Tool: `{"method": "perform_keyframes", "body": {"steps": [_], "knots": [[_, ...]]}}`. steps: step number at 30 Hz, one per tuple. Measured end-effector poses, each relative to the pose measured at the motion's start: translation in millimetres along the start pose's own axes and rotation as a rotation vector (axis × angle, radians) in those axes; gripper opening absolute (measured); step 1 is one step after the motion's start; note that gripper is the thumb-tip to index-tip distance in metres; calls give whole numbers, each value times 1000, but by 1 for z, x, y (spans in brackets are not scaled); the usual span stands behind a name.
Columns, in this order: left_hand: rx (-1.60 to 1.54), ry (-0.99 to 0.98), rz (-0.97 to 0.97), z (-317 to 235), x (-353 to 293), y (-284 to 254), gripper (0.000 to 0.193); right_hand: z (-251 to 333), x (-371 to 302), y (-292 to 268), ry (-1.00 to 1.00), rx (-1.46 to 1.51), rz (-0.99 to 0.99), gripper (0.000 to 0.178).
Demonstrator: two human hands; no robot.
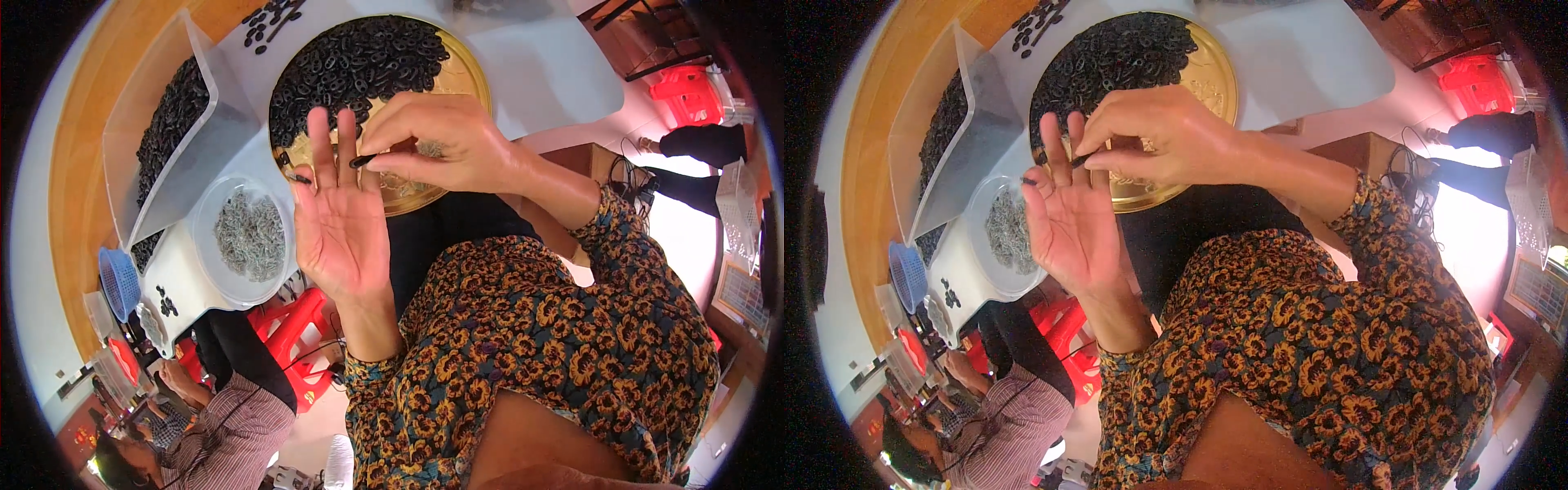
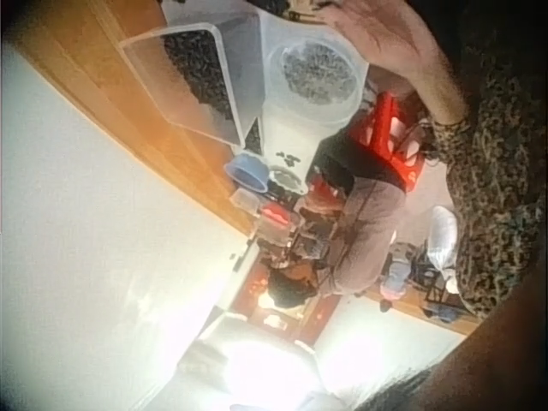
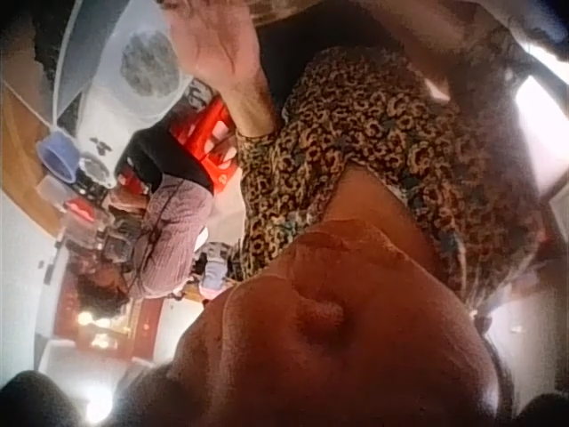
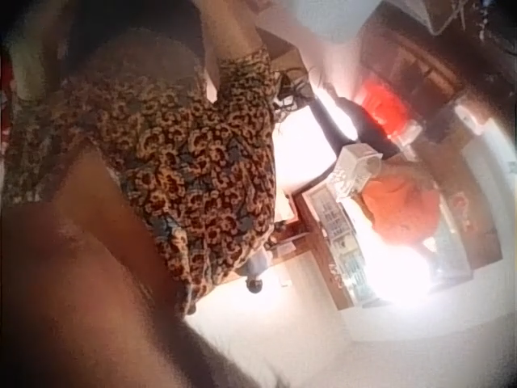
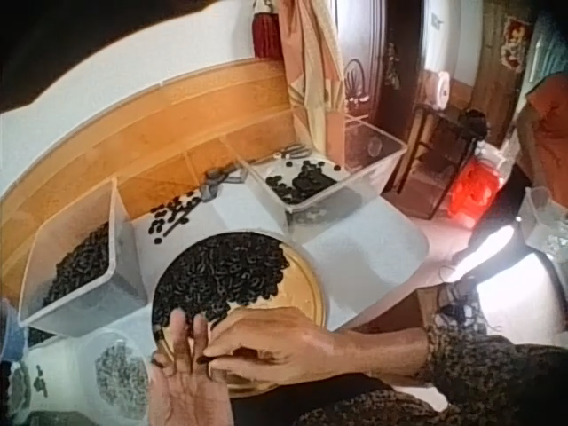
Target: The person sorts and inspects small black plastic components by hand, picking them from a gold tray and placing them into a plastic bin.
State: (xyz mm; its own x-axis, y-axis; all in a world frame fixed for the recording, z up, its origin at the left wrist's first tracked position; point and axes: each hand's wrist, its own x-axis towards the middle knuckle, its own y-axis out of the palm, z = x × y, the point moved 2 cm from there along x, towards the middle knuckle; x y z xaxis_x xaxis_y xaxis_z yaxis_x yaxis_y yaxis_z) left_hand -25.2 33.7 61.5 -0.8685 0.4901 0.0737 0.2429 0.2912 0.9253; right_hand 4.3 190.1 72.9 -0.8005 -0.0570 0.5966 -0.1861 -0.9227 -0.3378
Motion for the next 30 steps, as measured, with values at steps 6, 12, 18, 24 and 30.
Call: {"method": "perform_keyframes", "body": {"steps": [6,12,18,24,30], "knots": [[327,175,-27,-3,-12,-8,14,2,-5,2,148,181,-234,16],[538,247,-1,4,-11,-5,13,0,-5,3,109,151,-269,16],[627,268,16,10,-11,-3,15,-6,-10,7,306,398,-277,13],[686,230,-4,12,-8,-4,18,-9,-7,9,484,572,-214,14],[627,288,-12,26,-2,-10,15,-15,-8,13,681,509,-262,19]]}}
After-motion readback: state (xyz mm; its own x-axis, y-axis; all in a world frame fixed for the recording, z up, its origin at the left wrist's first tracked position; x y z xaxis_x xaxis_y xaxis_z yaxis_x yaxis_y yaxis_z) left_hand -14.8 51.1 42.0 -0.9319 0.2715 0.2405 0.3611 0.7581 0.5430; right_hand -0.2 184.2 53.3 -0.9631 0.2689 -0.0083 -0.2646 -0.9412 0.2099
